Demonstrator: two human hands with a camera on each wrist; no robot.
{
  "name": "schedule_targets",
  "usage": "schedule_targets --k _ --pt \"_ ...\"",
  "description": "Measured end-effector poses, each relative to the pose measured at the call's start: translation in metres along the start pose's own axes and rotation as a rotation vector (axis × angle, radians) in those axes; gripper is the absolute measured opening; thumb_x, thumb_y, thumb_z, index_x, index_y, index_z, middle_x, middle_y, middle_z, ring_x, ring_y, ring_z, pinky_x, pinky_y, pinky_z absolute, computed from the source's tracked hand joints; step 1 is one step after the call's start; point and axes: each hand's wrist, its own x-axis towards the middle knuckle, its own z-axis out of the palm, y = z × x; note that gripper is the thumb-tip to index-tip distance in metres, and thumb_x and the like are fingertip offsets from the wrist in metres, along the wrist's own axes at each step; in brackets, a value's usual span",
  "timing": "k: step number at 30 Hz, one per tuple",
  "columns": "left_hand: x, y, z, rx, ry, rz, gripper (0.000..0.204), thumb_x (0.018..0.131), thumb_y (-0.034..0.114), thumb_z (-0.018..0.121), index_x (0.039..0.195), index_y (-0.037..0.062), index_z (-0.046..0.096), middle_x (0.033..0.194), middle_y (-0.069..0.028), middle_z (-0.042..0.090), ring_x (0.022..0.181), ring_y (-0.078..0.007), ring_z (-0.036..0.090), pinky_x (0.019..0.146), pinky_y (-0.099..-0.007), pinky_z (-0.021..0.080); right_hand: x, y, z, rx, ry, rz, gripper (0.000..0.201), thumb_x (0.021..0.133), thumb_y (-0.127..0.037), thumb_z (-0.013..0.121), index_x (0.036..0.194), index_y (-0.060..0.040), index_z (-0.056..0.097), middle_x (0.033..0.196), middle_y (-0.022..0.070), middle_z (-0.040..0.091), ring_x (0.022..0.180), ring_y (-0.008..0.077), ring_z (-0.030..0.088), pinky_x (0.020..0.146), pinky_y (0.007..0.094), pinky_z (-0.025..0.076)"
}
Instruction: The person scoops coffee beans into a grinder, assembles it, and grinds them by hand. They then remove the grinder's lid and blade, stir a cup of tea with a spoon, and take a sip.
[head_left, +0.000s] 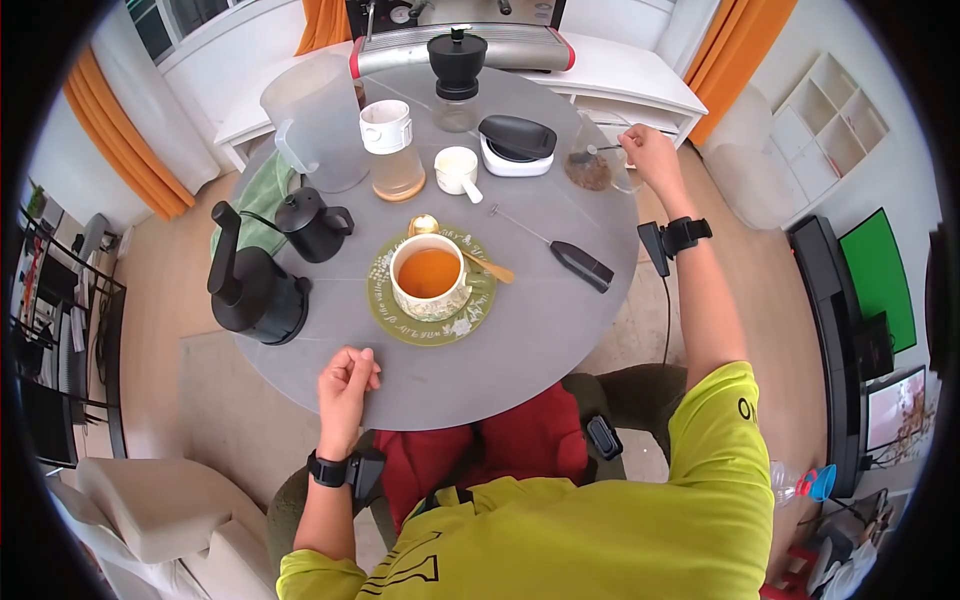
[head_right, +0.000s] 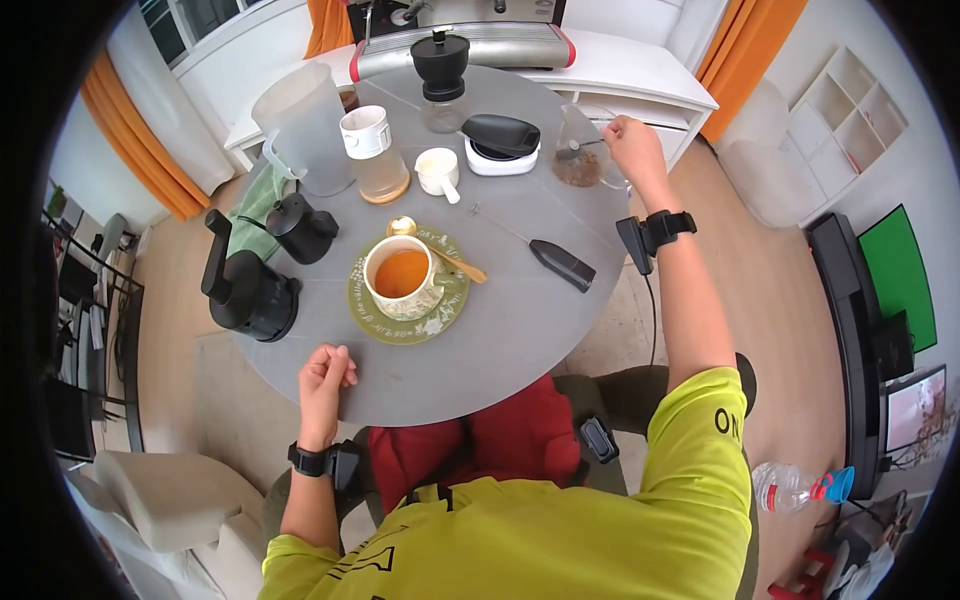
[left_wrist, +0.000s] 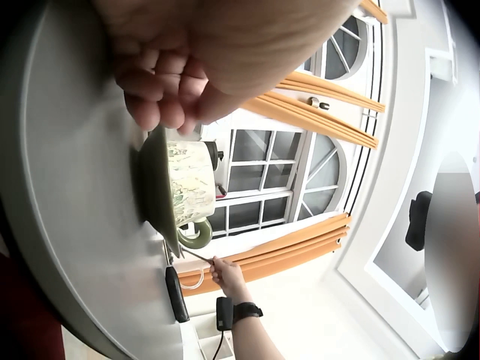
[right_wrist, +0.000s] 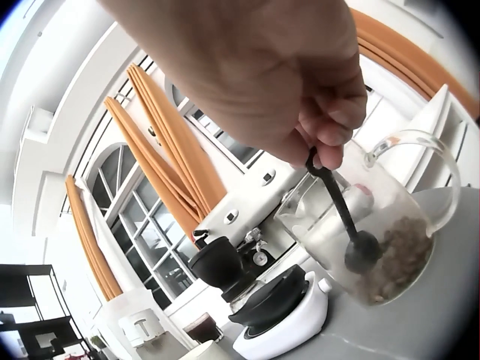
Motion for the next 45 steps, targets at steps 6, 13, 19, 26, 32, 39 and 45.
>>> schedule_targets --k 6,13,19,26,32,39,45 --pt "-0.008 -0.005 -0.017 0.153 -0.123 0.039 0.013 0.099 0.013 0.059 0.091 0.002 0.061 0.083 0.0002 0.063 0.077 -0.0055 0.057 0.072 -0.0218 0.046 0.003 -0.013 -0.009 -0.135 -0.032 -0.176 0.019 0.083 -0.017 0.068 0.087 0.0012 0.069 0.078 0.0212 0.067 0.079 0.0367 0.066 0.074 0.044 0.051" --pt "-0.02 -0.005 -0.023 0.244 -0.118 0.083 0.008 0.096 0.006 0.062 0.093 -0.0013 0.062 0.086 -0.0019 0.065 0.079 -0.0061 0.06 0.073 -0.0221 0.048 0.013 -0.03 -0.017 -0.388 0.045 -0.427 0.012 0.084 -0.005 0.061 0.093 -0.0024 0.068 0.087 0.0178 0.069 0.085 0.0365 0.066 0.076 0.045 0.052" --pt "-0.019 -0.01 -0.026 0.242 -0.134 0.1 0.007 0.095 0.005 0.063 0.093 -0.0019 0.062 0.089 -0.0022 0.066 0.08 -0.0059 0.061 0.073 -0.022 0.048 0.015 -0.033 -0.02 -0.625 -0.094 -0.612 0.019 0.079 0.003 0.054 0.092 -0.0038 0.067 0.091 0.0152 0.068 0.091 0.0347 0.066 0.076 0.044 0.054" --pt "-0.016 -0.005 -0.029 0.198 -0.17 0.056 0.007 0.096 0.006 0.062 0.094 -0.0009 0.063 0.089 -0.0011 0.066 0.08 -0.0054 0.06 0.073 -0.021 0.048 0.025 -0.018 -0.015 -0.416 -0.107 -0.301 0.018 0.084 -0.011 0.057 0.09 -0.0074 0.073 0.088 0.0155 0.07 0.087 0.035 0.066 0.076 0.0429 0.053" --pt "-0.015 -0.001 -0.029 0.202 -0.178 0.06 0.008 0.096 0.008 0.062 0.094 -0.0002 0.063 0.087 -0.0004 0.067 0.079 -0.0051 0.06 0.073 -0.0207 0.048 0.026 0.001 -0.009 -0.039 -0.057 -0.095 0.017 0.081 -0.011 0.058 0.085 -0.0033 0.072 0.072 0.0154 0.068 0.068 0.0264 0.068 0.068 0.0368 0.052" --pt "-0.014 -0.001 -0.029 0.198 -0.189 0.046 0.009 0.096 0.009 0.063 0.093 0.0003 0.063 0.087 -0.0006 0.067 0.08 -0.0056 0.061 0.074 -0.0215 0.048 0.028 0.024 -0.011 0.358 -0.036 0.224 0.014 0.081 -0.005 0.059 0.086 0.0024 0.069 0.066 0.004 0.062 0.058 0.0092 0.054 0.053 0.0242 0.04" --pt "-0.013 -0.003 -0.03 0.185 -0.202 0.05 0.009 0.096 0.008 0.062 0.093 0.0003 0.063 0.087 -0.0011 0.068 0.081 -0.0058 0.06 0.075 -0.0217 0.048 0.028 0.047 -0.021 0.565 0.033 0.392 0.012 0.083 -0.005 0.058 0.089 0.0006 0.067 0.066 0.0031 0.06 0.055 0.0084 0.049 0.05 0.0224 0.036"
